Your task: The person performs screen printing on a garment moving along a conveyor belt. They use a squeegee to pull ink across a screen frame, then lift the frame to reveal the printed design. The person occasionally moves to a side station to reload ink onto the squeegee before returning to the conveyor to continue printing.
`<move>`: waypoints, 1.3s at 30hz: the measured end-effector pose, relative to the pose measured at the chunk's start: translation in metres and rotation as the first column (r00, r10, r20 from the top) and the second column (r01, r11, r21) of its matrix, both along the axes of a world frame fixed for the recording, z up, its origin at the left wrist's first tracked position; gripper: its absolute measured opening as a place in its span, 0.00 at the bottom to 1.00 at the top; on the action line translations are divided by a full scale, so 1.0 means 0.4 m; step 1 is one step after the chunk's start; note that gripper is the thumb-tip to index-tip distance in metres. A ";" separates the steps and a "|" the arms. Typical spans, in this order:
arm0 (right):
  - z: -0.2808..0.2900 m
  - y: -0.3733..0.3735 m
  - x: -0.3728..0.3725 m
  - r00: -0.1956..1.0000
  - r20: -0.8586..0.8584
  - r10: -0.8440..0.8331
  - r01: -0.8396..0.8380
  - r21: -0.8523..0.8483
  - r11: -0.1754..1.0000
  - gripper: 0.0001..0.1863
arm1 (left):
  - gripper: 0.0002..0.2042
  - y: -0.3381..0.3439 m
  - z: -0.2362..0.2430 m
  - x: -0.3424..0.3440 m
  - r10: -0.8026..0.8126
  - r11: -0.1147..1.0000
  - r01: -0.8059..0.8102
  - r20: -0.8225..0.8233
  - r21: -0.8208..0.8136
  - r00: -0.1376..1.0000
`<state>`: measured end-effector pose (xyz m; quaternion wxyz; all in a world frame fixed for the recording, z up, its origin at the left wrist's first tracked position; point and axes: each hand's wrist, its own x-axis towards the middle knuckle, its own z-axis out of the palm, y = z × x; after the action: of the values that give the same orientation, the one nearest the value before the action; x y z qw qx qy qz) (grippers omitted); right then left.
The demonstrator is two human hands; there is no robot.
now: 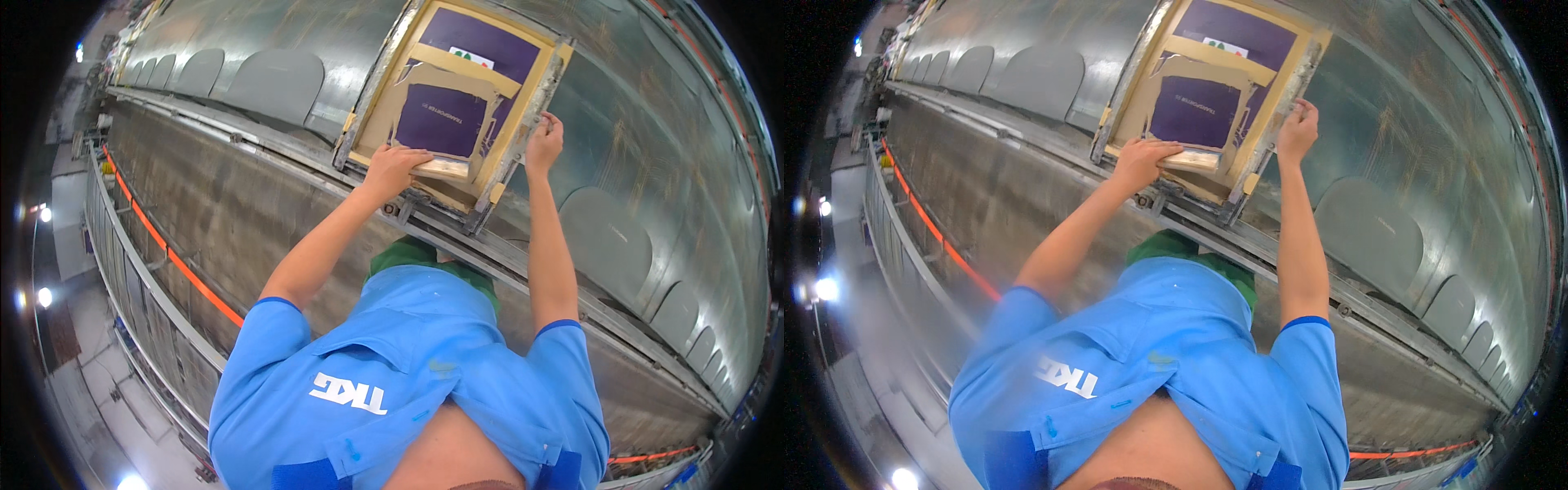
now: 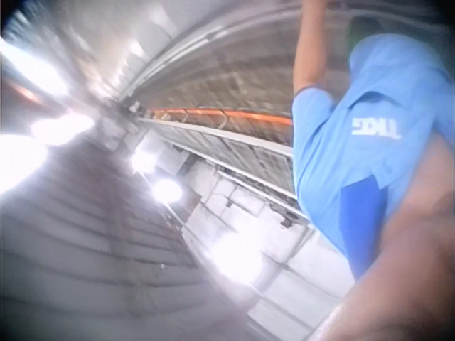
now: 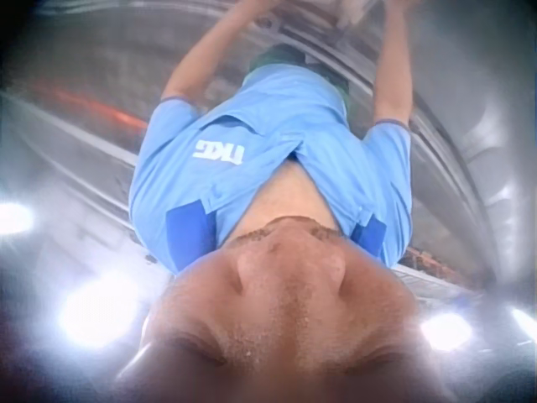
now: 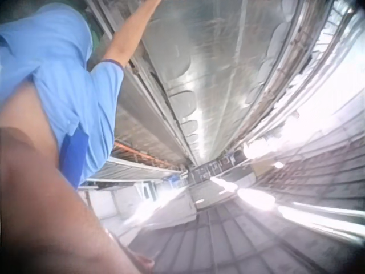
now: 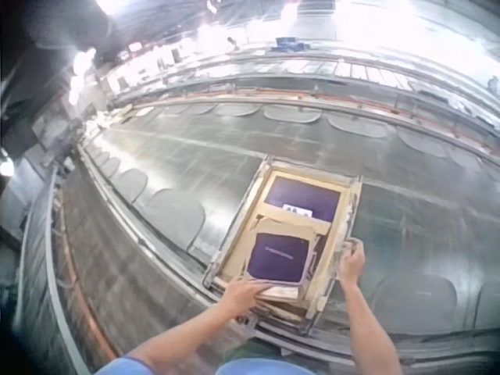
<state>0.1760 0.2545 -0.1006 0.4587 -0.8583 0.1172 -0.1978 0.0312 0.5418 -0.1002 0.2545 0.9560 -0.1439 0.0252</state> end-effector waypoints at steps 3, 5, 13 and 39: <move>-0.009 -0.004 0.014 0.999 -0.028 -0.036 0.036 -0.008 0.999 0.12 | 0.27 0.022 0.024 -0.028 -0.010 0.997 0.007 0.043 0.081 0.999; 0.004 0.002 0.031 0.989 -0.133 -0.062 0.063 0.003 0.998 0.12 | 0.27 0.057 0.016 -0.036 -0.052 0.995 0.042 0.106 0.096 0.993; 0.001 -0.043 0.138 0.987 -0.121 -0.104 0.099 -0.048 0.994 0.12 | 0.23 0.010 -0.038 0.117 -0.148 0.973 0.099 0.235 0.208 0.961; -0.005 0.001 0.136 0.997 0.014 -0.075 0.075 -0.049 0.996 0.12 | 0.20 0.005 0.083 0.524 0.011 0.985 -0.011 0.004 0.172 1.000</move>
<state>0.2306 0.2547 -0.1027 0.4305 -0.8631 0.1416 -0.2229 0.2407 0.5436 -0.0671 0.1704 0.9752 -0.1406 0.0157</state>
